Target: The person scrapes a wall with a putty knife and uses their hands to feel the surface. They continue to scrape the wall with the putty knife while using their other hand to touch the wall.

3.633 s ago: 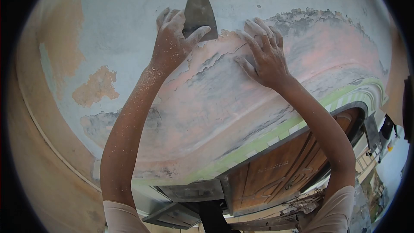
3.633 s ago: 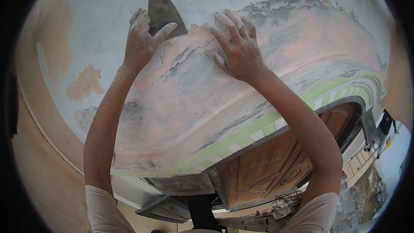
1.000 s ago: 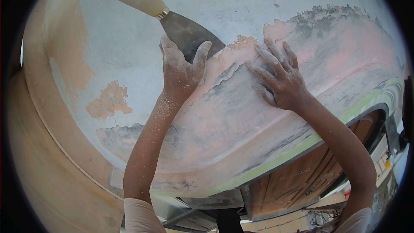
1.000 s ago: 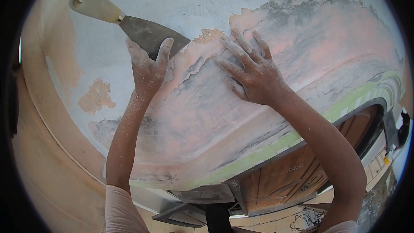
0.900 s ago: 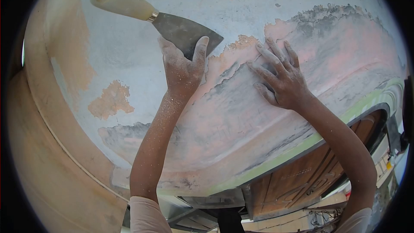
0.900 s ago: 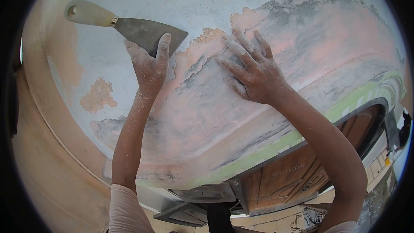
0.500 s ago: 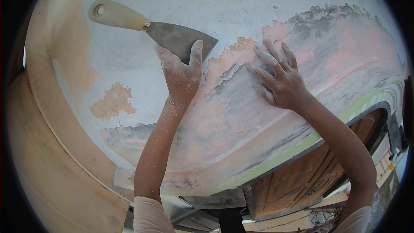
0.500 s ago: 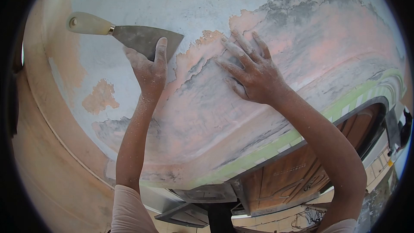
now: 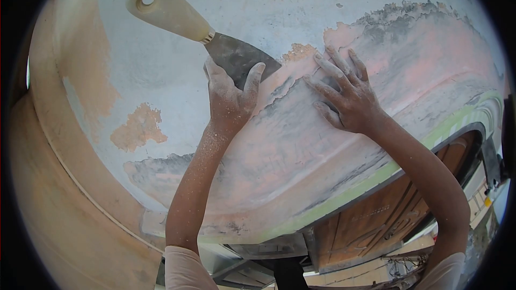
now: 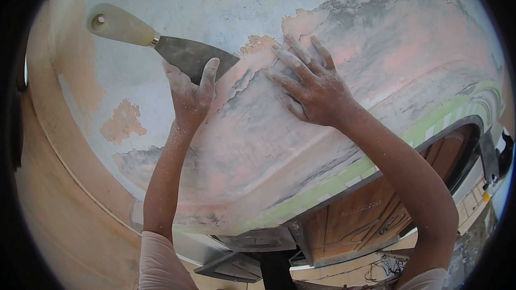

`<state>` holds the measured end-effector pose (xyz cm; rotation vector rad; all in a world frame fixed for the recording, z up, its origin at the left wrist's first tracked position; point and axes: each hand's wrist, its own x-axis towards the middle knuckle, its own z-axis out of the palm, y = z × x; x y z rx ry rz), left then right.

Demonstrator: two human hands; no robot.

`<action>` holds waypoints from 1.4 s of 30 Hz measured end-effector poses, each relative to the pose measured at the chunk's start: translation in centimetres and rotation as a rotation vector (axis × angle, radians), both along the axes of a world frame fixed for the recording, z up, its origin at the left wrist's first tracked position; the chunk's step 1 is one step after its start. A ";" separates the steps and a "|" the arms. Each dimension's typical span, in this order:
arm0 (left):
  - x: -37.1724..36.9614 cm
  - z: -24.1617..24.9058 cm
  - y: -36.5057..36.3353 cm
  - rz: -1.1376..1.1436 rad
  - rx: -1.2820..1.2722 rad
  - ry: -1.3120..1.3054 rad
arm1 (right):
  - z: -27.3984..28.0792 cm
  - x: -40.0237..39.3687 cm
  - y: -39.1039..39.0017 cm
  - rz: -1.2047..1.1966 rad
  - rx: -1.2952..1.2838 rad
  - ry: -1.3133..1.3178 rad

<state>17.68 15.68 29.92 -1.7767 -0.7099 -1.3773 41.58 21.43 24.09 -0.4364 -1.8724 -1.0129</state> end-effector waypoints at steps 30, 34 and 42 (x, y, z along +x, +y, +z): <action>1.4 -1.1 0.4 -0.184 0.016 -0.229 | -0.1 -0.1 -0.1 0.008 0.023 0.004; 2.8 -1.0 0.0 -0.458 -0.083 -0.551 | 0.0 -0.1 -0.1 0.006 0.027 0.001; 2.1 -0.7 0.4 -0.266 -0.014 -0.322 | 0.0 -0.1 -0.2 0.020 0.028 0.001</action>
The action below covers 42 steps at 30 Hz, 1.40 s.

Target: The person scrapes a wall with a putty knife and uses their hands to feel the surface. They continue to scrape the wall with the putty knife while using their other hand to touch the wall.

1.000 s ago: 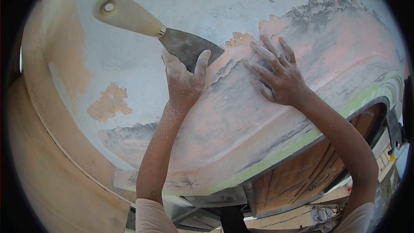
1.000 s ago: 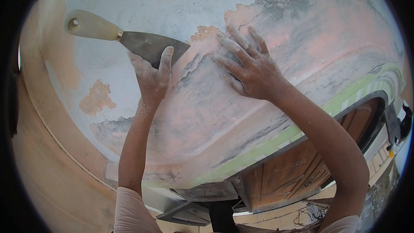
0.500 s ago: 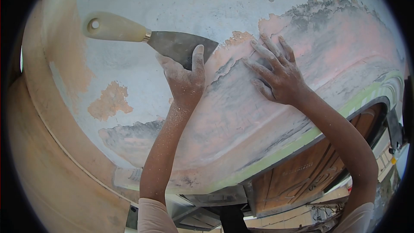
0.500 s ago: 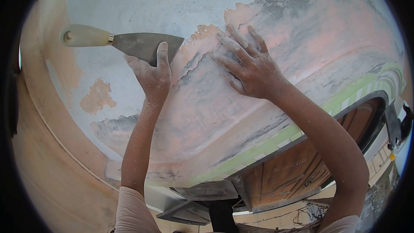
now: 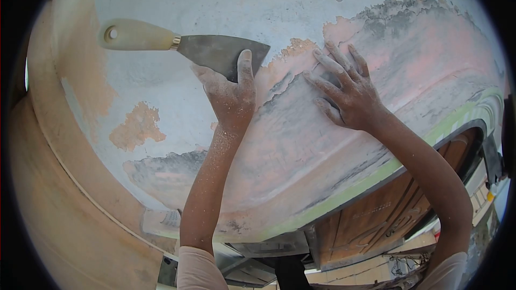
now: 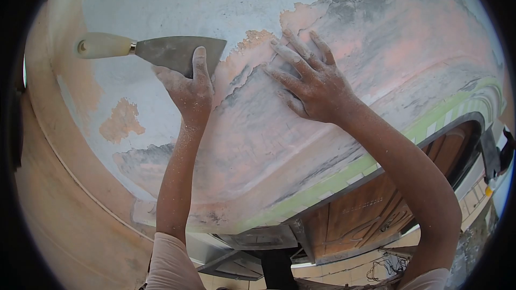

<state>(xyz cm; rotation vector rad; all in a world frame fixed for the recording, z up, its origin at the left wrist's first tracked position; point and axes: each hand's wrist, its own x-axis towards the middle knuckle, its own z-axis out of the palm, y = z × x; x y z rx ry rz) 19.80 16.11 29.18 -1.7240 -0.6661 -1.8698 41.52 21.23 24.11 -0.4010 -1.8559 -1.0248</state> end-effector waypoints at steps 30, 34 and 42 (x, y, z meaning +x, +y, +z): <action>1.6 0.0 -0.1 -0.100 -0.095 -0.159 | -0.1 0.0 0.1 -0.020 -0.024 0.003; 1.0 -0.3 0.5 -0.017 0.014 -0.023 | 0.0 0.1 0.1 -0.012 -0.013 0.006; 1.3 -0.2 0.3 -0.083 -0.063 -0.149 | -0.1 0.1 0.2 -0.002 -0.009 0.004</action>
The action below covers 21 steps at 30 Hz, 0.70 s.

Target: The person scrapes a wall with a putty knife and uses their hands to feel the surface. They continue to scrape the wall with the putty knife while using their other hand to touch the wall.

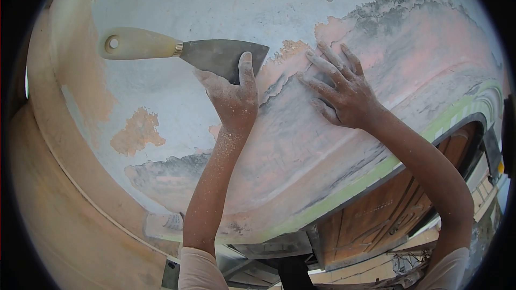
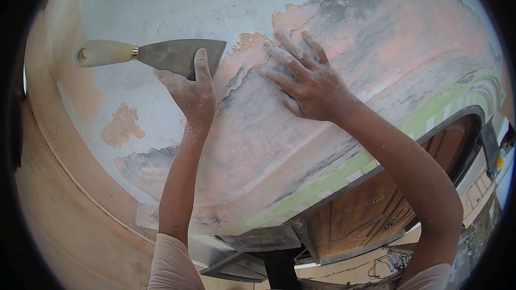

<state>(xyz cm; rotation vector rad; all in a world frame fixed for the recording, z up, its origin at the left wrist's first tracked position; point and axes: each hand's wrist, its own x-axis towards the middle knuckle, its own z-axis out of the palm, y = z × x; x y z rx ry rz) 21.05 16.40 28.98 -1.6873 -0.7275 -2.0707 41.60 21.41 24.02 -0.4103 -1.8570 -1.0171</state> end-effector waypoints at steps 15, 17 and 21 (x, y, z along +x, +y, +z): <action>-1.4 -0.1 0.0 0.114 0.029 0.152 | 0.0 0.2 0.2 -0.052 -0.026 -0.014; -1.5 -0.3 0.3 0.110 0.032 0.186 | 0.6 0.3 -0.1 -0.084 -0.033 0.085; -1.5 -0.2 0.2 0.183 0.099 0.236 | 0.7 0.4 0.3 -0.134 -0.016 0.140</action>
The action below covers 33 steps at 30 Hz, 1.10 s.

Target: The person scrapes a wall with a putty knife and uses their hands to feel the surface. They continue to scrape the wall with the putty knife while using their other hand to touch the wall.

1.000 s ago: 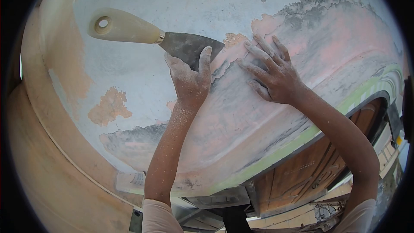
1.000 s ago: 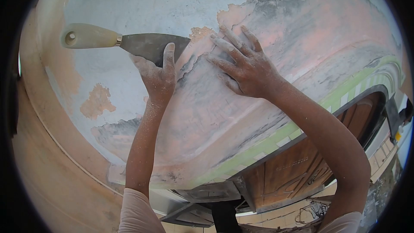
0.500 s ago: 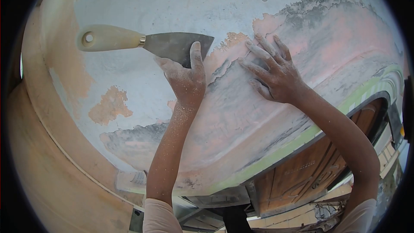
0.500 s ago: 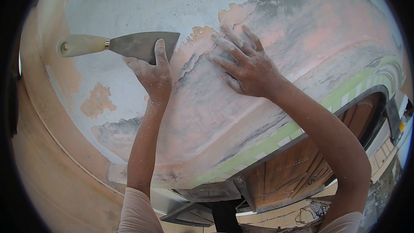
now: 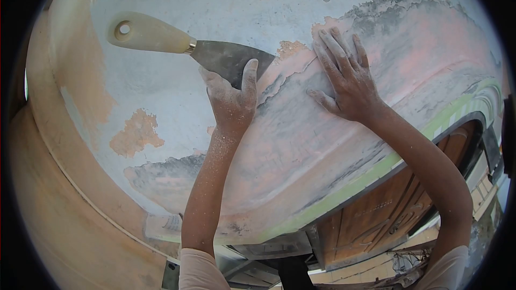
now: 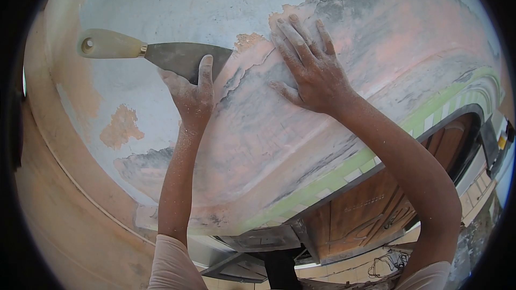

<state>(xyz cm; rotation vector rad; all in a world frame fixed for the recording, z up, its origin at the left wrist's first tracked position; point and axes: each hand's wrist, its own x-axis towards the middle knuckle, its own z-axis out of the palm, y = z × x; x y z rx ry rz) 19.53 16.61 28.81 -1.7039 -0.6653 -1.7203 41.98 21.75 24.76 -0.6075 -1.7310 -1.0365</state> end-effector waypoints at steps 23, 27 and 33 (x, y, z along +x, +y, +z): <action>0.7 0.4 -0.3 -0.117 -0.115 -0.060 | -0.5 -0.3 -0.1 0.017 0.004 0.004; 1.0 0.7 -0.3 -0.127 -0.068 -0.043 | -0.4 -0.2 0.0 0.019 0.008 0.001; 1.2 0.8 -0.2 -0.049 -0.030 -0.053 | -0.4 -0.2 -0.1 0.019 0.004 0.003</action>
